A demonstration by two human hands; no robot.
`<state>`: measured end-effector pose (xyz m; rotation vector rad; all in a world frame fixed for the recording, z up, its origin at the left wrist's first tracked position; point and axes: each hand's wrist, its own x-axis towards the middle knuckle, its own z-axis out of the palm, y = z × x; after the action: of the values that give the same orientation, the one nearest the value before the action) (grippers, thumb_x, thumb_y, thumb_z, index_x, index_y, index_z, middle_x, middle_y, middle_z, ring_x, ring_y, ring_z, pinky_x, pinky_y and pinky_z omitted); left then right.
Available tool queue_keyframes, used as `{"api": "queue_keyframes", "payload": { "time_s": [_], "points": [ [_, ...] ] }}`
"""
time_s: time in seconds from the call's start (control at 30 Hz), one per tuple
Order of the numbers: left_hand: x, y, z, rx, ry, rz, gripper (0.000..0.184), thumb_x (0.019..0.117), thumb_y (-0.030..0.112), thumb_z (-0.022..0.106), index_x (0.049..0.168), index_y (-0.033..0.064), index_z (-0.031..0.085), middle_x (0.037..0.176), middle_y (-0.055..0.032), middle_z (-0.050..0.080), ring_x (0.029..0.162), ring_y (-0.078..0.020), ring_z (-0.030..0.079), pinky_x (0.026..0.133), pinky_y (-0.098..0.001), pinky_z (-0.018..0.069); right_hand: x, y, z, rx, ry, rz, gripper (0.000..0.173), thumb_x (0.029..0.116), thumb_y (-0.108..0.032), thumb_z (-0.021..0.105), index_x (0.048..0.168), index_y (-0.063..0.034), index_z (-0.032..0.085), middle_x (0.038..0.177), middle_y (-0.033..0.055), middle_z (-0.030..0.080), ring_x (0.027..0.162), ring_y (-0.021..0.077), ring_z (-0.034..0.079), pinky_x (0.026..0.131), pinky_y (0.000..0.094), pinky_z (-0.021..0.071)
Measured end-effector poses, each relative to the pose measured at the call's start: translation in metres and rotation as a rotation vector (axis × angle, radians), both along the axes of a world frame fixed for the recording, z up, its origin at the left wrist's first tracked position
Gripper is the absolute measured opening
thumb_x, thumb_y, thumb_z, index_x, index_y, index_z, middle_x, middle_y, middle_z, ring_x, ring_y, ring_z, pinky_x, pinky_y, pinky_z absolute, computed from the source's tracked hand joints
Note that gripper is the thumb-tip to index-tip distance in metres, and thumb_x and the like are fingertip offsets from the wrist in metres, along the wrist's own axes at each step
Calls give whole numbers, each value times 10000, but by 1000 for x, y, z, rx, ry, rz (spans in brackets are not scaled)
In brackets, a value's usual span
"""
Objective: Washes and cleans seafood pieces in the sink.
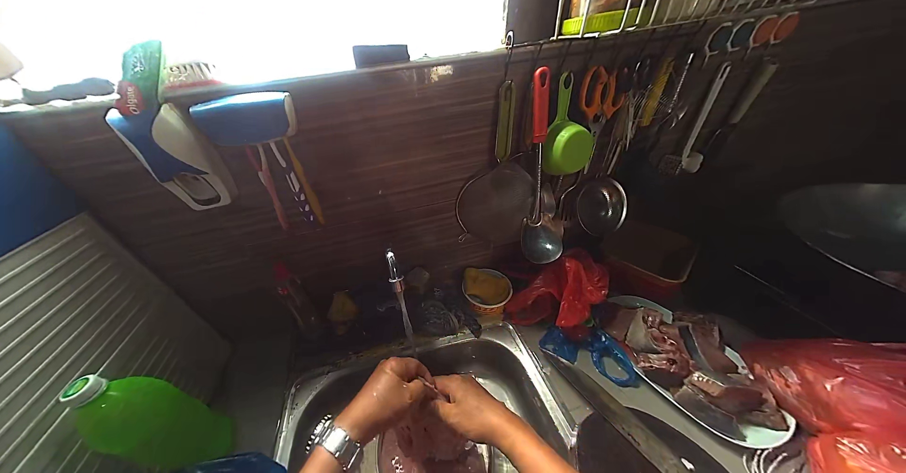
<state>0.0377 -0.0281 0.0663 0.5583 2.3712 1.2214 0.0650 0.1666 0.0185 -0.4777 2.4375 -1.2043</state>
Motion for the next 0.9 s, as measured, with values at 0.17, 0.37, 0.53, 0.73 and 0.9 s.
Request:
{"api": "queue_keyframes", "payload": {
  "time_s": [0.17,0.37,0.53,0.73,0.9],
  "points": [
    [-6,-19,-5,-30,-23,-30,206,917,282,722,1044,120,731,911,-9,719,823,-96,673,780,-324,564,-4,5,22,9,35,57,365,1049,-342,501,968,-51,705,891,118,690,887,258,666,819,515,512],
    [35,-20,-43,21,80,395,654,869,383,766,1374,25,555,1054,-115,677,926,-217,671,881,-417,572,-1,5,21,-322,-399,-330,294,1058,-337,521,993,-89,665,669,43,581,475,128,520,453,297,460],
    [91,21,-93,148,112,327,643,892,329,775,1357,-65,570,1260,-230,652,1189,-313,639,1065,-472,506,7,-7,-4,-617,-611,-643,317,1099,-306,480,1028,-42,640,659,68,584,460,132,508,422,279,441],
    [70,42,-108,118,266,460,328,897,46,636,1201,-73,670,1118,-208,717,1078,-288,696,1017,-456,533,8,-9,-5,-655,-621,-553,321,1042,-378,608,1025,-58,642,663,45,606,472,102,514,438,241,433],
    [54,25,-116,176,241,379,272,985,97,552,1205,5,683,1064,-126,744,1008,-191,717,961,-425,567,9,1,-12,-507,-567,-360,242,892,-150,695,1096,-59,602,729,43,611,538,129,567,497,283,495]
  ]
}}
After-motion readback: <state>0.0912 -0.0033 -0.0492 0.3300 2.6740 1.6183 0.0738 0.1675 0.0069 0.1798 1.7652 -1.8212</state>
